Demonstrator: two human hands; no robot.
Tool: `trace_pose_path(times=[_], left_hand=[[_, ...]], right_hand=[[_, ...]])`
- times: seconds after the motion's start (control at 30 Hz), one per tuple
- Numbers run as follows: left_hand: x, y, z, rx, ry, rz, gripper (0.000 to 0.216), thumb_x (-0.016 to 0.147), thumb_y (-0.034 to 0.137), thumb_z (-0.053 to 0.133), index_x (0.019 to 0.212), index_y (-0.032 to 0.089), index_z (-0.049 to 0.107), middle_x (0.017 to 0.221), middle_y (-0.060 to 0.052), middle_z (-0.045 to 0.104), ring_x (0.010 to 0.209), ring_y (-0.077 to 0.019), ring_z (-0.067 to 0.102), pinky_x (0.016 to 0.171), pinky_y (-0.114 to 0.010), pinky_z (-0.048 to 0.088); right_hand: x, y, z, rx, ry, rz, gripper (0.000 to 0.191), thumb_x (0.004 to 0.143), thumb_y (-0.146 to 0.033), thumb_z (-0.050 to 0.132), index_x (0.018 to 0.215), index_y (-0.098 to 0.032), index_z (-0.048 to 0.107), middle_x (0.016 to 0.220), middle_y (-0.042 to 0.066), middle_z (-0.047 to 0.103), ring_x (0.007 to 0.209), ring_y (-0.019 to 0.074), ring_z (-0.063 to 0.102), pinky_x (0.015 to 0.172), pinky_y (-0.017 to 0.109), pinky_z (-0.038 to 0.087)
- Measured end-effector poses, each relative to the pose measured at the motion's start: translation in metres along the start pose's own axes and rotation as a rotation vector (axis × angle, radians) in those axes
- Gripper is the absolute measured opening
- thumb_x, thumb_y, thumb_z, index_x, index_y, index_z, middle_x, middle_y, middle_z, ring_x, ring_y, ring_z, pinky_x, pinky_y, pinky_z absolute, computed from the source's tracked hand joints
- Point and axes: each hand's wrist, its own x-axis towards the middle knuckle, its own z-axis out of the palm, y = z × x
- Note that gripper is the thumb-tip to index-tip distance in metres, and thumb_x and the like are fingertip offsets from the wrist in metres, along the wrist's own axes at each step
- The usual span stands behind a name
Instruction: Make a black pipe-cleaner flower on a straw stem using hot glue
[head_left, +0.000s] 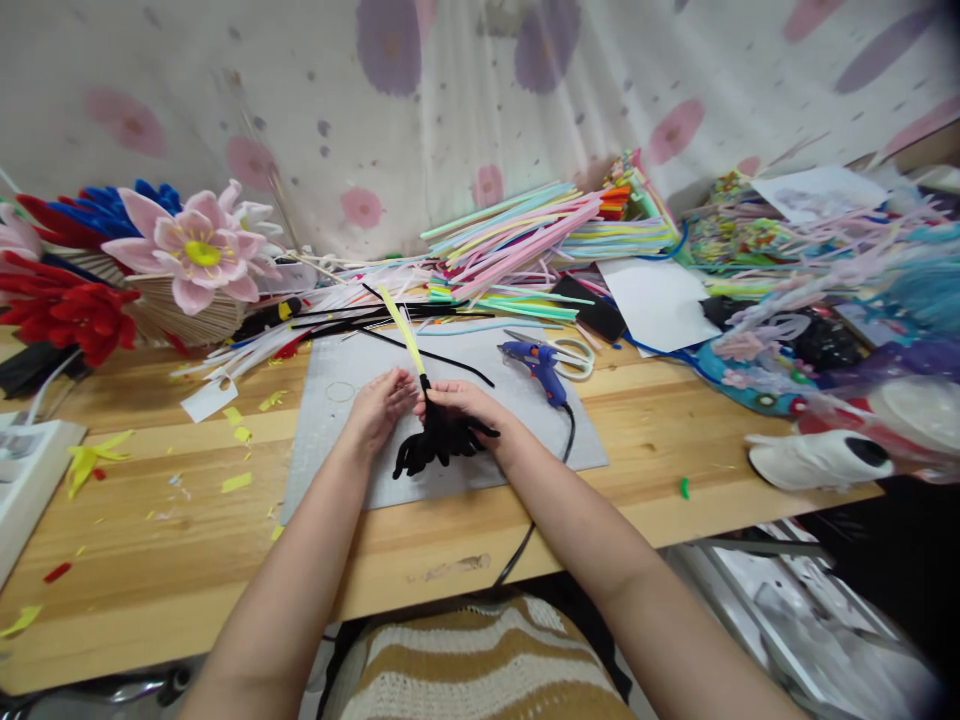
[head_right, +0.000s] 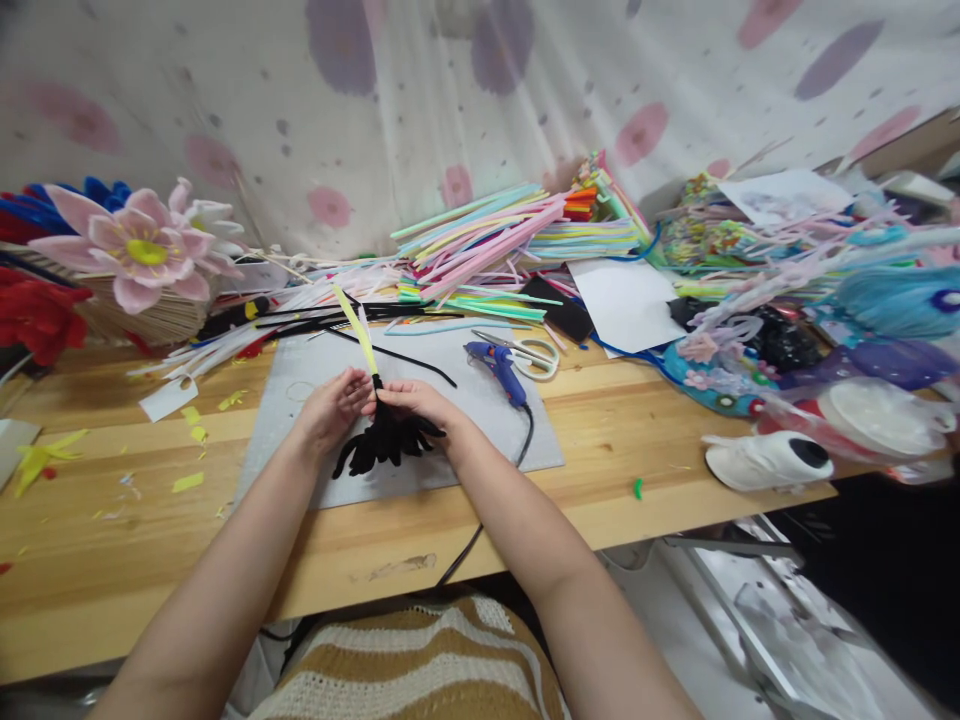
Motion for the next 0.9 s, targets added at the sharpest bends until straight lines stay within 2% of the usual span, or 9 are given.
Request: trace_pose_path(times=[0.07, 0.13, 0.23, 0.33, 0.4, 0.6, 0.7, 0.8, 0.9], left_hand=[[0.003, 0.003, -0.007, 0.0, 0.154, 0.032, 0.015, 0.073, 0.021, 0.062, 0.065, 0.012, 0.054, 0.055, 0.002, 0.055, 0.046, -0.0049, 0.053, 0.051, -0.017, 0.047], [0.005, 0.006, -0.011, 0.02, 0.223, 0.082, 0.021, 0.074, 0.025, 0.061, 0.061, 0.012, 0.051, 0.051, 0.003, 0.051, 0.042, -0.0037, 0.049, 0.049, -0.016, 0.045], [0.004, 0.01, -0.012, 0.042, 0.142, 0.149, 0.019, 0.075, 0.031, 0.06, 0.072, 0.012, 0.057, 0.064, -0.002, 0.06, 0.056, -0.0078, 0.059, 0.059, -0.02, 0.049], [0.001, 0.011, -0.013, 0.041, -0.063, 0.096, 0.023, 0.076, 0.031, 0.059, 0.09, 0.013, 0.06, 0.091, -0.01, 0.066, 0.079, -0.0146, 0.064, 0.067, -0.024, 0.05], [-0.001, 0.012, -0.015, 0.047, -0.129, 0.042, 0.023, 0.077, 0.028, 0.058, 0.094, 0.012, 0.06, 0.098, -0.012, 0.066, 0.083, -0.016, 0.063, 0.064, -0.024, 0.051], [-0.003, 0.014, -0.021, 0.016, 0.042, 0.013, 0.011, 0.076, 0.016, 0.057, 0.085, 0.01, 0.062, 0.077, -0.008, 0.068, 0.063, -0.0125, 0.064, 0.048, -0.019, 0.048], [-0.002, 0.016, -0.024, -0.025, 0.069, 0.023, 0.007, 0.077, 0.016, 0.056, 0.077, 0.01, 0.06, 0.067, -0.005, 0.066, 0.053, -0.0113, 0.061, 0.04, -0.017, 0.045], [0.0, 0.019, -0.028, -0.048, 0.058, 0.009, 0.006, 0.076, 0.013, 0.056, 0.072, 0.01, 0.059, 0.061, -0.004, 0.064, 0.052, -0.0107, 0.061, 0.045, -0.018, 0.049], [0.0, 0.021, -0.03, -0.016, 0.085, -0.027, 0.004, 0.075, 0.011, 0.058, 0.071, 0.01, 0.06, 0.058, -0.002, 0.062, 0.052, -0.0103, 0.061, 0.045, -0.017, 0.049]], right_hand=[[0.001, -0.001, 0.001, -0.062, 0.034, 0.01, 0.021, 0.066, -0.029, 0.068, 0.076, -0.012, 0.061, 0.071, 0.002, 0.067, 0.061, 0.0099, 0.06, 0.059, 0.021, 0.045], [0.003, -0.002, 0.003, -0.113, 0.043, 0.02, 0.023, 0.065, -0.031, 0.069, 0.076, -0.012, 0.061, 0.072, 0.003, 0.068, 0.062, 0.0096, 0.061, 0.058, 0.019, 0.043], [0.009, -0.004, 0.007, -0.151, 0.041, 0.041, 0.026, 0.062, -0.033, 0.07, 0.075, -0.013, 0.061, 0.073, 0.003, 0.068, 0.062, 0.009, 0.06, 0.054, 0.018, 0.039], [0.016, -0.004, 0.012, -0.203, 0.052, 0.041, 0.028, 0.06, -0.034, 0.071, 0.071, -0.012, 0.06, 0.07, 0.004, 0.068, 0.056, 0.0067, 0.056, 0.051, 0.017, 0.035], [0.022, -0.004, 0.014, -0.235, 0.051, 0.035, 0.028, 0.059, -0.035, 0.072, 0.069, -0.012, 0.059, 0.068, 0.004, 0.068, 0.054, 0.006, 0.055, 0.052, 0.017, 0.035], [0.039, 0.004, 0.023, -0.277, -0.014, 0.104, 0.032, 0.056, -0.038, 0.073, 0.066, -0.013, 0.056, 0.07, 0.003, 0.067, 0.063, 0.0086, 0.058, 0.056, 0.018, 0.036], [0.043, 0.005, 0.032, -0.33, -0.017, 0.082, 0.028, 0.062, -0.038, 0.068, 0.068, -0.014, 0.056, 0.067, 0.002, 0.065, 0.058, 0.0074, 0.055, 0.054, 0.018, 0.036], [0.037, -0.006, 0.033, -0.598, 0.133, 0.006, 0.021, 0.074, -0.035, 0.057, 0.07, -0.014, 0.055, 0.068, 0.003, 0.063, 0.056, 0.0078, 0.053, 0.057, 0.021, 0.039], [0.023, -0.027, 0.022, -1.142, 0.531, -0.141, 0.014, 0.077, -0.029, 0.053, 0.08, -0.016, 0.057, 0.08, 0.005, 0.065, 0.071, 0.0134, 0.057, 0.067, 0.026, 0.041]])
